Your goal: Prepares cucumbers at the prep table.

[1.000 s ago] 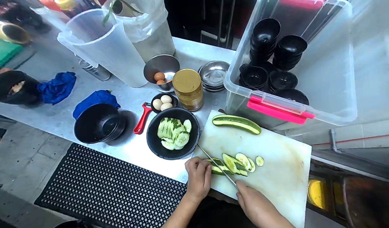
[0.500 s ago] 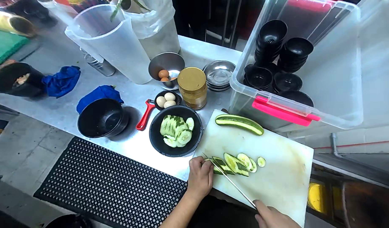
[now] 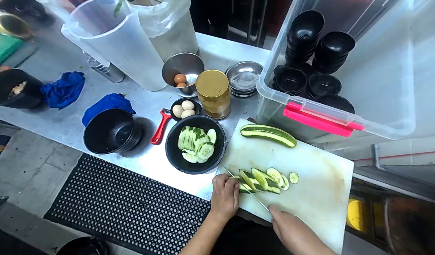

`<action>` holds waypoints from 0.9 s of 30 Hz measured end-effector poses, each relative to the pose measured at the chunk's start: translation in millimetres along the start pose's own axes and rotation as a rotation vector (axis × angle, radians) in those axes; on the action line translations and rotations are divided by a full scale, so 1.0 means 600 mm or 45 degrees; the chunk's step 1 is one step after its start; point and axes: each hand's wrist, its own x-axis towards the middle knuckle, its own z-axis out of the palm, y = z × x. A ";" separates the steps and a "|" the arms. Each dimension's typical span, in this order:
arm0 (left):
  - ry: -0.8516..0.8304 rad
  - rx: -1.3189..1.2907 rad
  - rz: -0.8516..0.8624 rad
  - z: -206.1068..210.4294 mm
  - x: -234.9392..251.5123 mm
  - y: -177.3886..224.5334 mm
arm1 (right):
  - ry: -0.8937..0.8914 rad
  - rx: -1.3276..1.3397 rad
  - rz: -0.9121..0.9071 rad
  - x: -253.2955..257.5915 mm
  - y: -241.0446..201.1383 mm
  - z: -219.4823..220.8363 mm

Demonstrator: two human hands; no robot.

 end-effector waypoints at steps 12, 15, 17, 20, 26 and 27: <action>0.030 -0.002 -0.081 -0.010 -0.005 -0.013 | -0.036 0.024 0.016 -0.005 0.008 -0.018; -0.014 0.031 -0.093 -0.010 -0.004 -0.014 | 0.096 -0.002 0.009 -0.045 0.001 -0.025; -0.025 0.013 -0.101 -0.008 -0.004 -0.012 | 0.140 -0.012 -0.009 -0.065 0.001 -0.028; -0.019 -0.006 -0.068 -0.006 -0.008 -0.011 | 0.136 0.000 -0.022 -0.087 0.004 -0.028; 0.012 0.036 -0.038 -0.003 -0.007 -0.011 | 0.135 -0.038 0.002 -0.109 0.010 -0.022; 0.010 0.028 -0.047 -0.003 -0.005 -0.010 | 0.142 -0.043 0.001 -0.110 0.011 -0.022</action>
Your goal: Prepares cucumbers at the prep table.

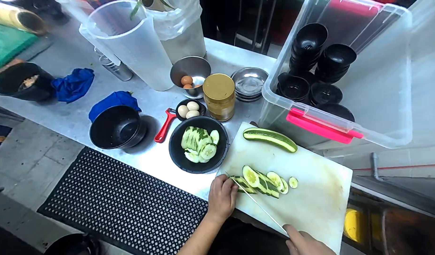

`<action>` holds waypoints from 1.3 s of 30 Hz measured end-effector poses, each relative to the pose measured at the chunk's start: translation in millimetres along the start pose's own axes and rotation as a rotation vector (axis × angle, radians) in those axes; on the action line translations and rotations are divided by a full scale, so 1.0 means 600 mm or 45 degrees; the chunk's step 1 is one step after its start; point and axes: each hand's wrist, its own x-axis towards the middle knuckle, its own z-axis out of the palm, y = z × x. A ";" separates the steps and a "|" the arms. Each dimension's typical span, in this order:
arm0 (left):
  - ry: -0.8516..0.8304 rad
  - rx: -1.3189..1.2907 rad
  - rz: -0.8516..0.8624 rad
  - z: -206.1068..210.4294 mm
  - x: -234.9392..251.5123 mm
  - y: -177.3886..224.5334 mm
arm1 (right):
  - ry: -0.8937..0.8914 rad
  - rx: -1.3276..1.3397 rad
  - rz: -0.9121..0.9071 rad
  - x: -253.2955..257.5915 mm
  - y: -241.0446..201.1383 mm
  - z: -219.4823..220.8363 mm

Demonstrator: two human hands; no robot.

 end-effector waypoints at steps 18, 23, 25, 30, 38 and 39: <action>-0.033 -0.028 -0.034 0.006 0.014 0.006 | -0.007 0.029 0.007 0.026 0.005 0.011; 0.002 -0.008 0.001 0.009 0.010 0.003 | -0.058 -0.007 -0.004 0.069 0.003 0.023; 0.003 0.012 -0.002 0.010 0.010 0.004 | -0.101 -0.016 0.007 0.098 0.000 0.032; -0.065 -0.074 -0.051 -0.001 0.013 0.006 | -0.133 0.003 0.007 0.116 0.001 0.033; -0.192 -0.266 -0.091 -0.025 0.005 0.000 | 0.004 -0.005 -0.036 0.078 0.004 0.008; -0.194 -0.262 -0.087 -0.025 0.006 -0.001 | 0.052 0.006 -0.058 0.062 0.003 0.003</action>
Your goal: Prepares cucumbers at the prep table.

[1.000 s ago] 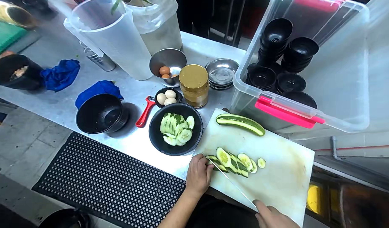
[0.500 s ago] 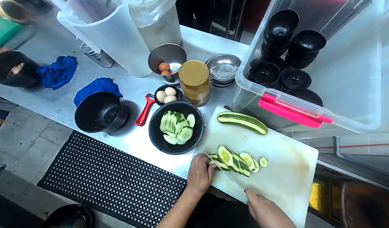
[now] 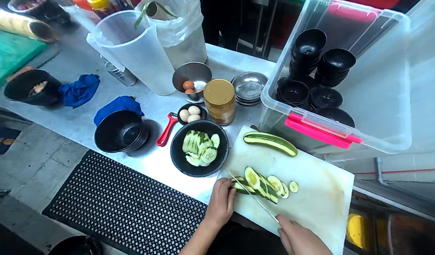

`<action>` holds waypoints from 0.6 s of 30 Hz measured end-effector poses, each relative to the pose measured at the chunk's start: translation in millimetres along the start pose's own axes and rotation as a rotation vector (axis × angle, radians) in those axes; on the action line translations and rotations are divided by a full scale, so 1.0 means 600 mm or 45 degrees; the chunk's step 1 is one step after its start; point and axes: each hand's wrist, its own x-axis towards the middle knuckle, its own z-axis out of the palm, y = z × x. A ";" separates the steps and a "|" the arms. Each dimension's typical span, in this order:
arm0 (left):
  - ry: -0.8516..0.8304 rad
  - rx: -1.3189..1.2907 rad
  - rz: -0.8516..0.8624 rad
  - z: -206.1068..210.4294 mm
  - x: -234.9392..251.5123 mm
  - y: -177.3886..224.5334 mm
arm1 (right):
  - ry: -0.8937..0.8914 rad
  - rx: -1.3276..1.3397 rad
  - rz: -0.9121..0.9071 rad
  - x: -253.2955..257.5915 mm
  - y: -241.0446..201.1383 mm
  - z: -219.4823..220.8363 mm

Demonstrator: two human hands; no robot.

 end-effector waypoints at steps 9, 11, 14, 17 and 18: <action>0.032 0.038 0.016 0.006 0.001 0.004 | -0.061 -0.012 0.018 -0.056 0.007 -0.019; 0.024 0.053 0.009 0.007 0.001 0.005 | -0.072 -0.019 0.026 -0.055 0.008 -0.017; 0.034 0.069 0.003 0.010 0.001 0.006 | -0.107 -0.019 0.060 -0.052 0.005 -0.017; 0.047 0.077 -0.006 0.010 0.001 0.007 | -0.135 -0.007 0.085 -0.048 -0.001 -0.014; 0.050 0.075 -0.007 0.011 0.000 0.007 | -0.140 -0.006 0.087 -0.046 -0.001 -0.013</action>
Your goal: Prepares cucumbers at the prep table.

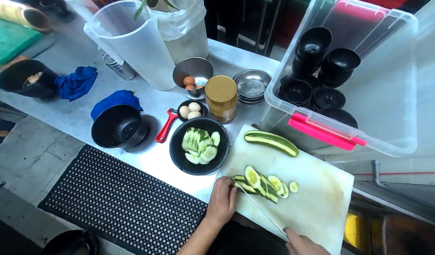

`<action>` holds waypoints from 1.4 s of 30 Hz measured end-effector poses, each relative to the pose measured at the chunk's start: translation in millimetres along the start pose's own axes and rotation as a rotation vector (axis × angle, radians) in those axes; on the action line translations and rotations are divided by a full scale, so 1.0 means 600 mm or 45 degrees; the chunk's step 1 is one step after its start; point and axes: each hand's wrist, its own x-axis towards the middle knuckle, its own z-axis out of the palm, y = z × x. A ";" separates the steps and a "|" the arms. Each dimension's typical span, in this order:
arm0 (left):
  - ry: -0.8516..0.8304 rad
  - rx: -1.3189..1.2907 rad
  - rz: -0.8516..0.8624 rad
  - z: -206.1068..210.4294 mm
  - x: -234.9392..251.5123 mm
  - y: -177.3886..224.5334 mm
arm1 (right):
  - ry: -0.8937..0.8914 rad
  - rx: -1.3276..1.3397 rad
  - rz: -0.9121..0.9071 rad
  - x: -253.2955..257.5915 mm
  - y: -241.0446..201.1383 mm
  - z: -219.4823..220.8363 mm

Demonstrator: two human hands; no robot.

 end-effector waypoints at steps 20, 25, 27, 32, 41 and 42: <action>-0.111 -0.282 -0.101 -0.009 0.011 0.007 | 0.008 0.231 -0.138 0.028 0.036 0.023; -0.179 -0.225 -0.078 -0.001 0.029 0.009 | -0.031 0.268 -0.084 0.030 0.035 0.016; -0.165 -0.222 -0.061 0.003 0.031 0.006 | -0.034 0.263 -0.065 0.034 0.033 0.015; -0.135 -0.227 -0.044 0.001 0.026 0.002 | -0.059 0.235 -0.066 0.035 0.025 0.011; -0.170 -0.229 -0.026 0.000 0.014 -0.001 | -0.085 0.140 -0.041 0.092 0.002 0.024; -0.161 -0.220 -0.018 0.001 0.013 -0.002 | -0.100 0.134 -0.034 0.103 0.001 0.026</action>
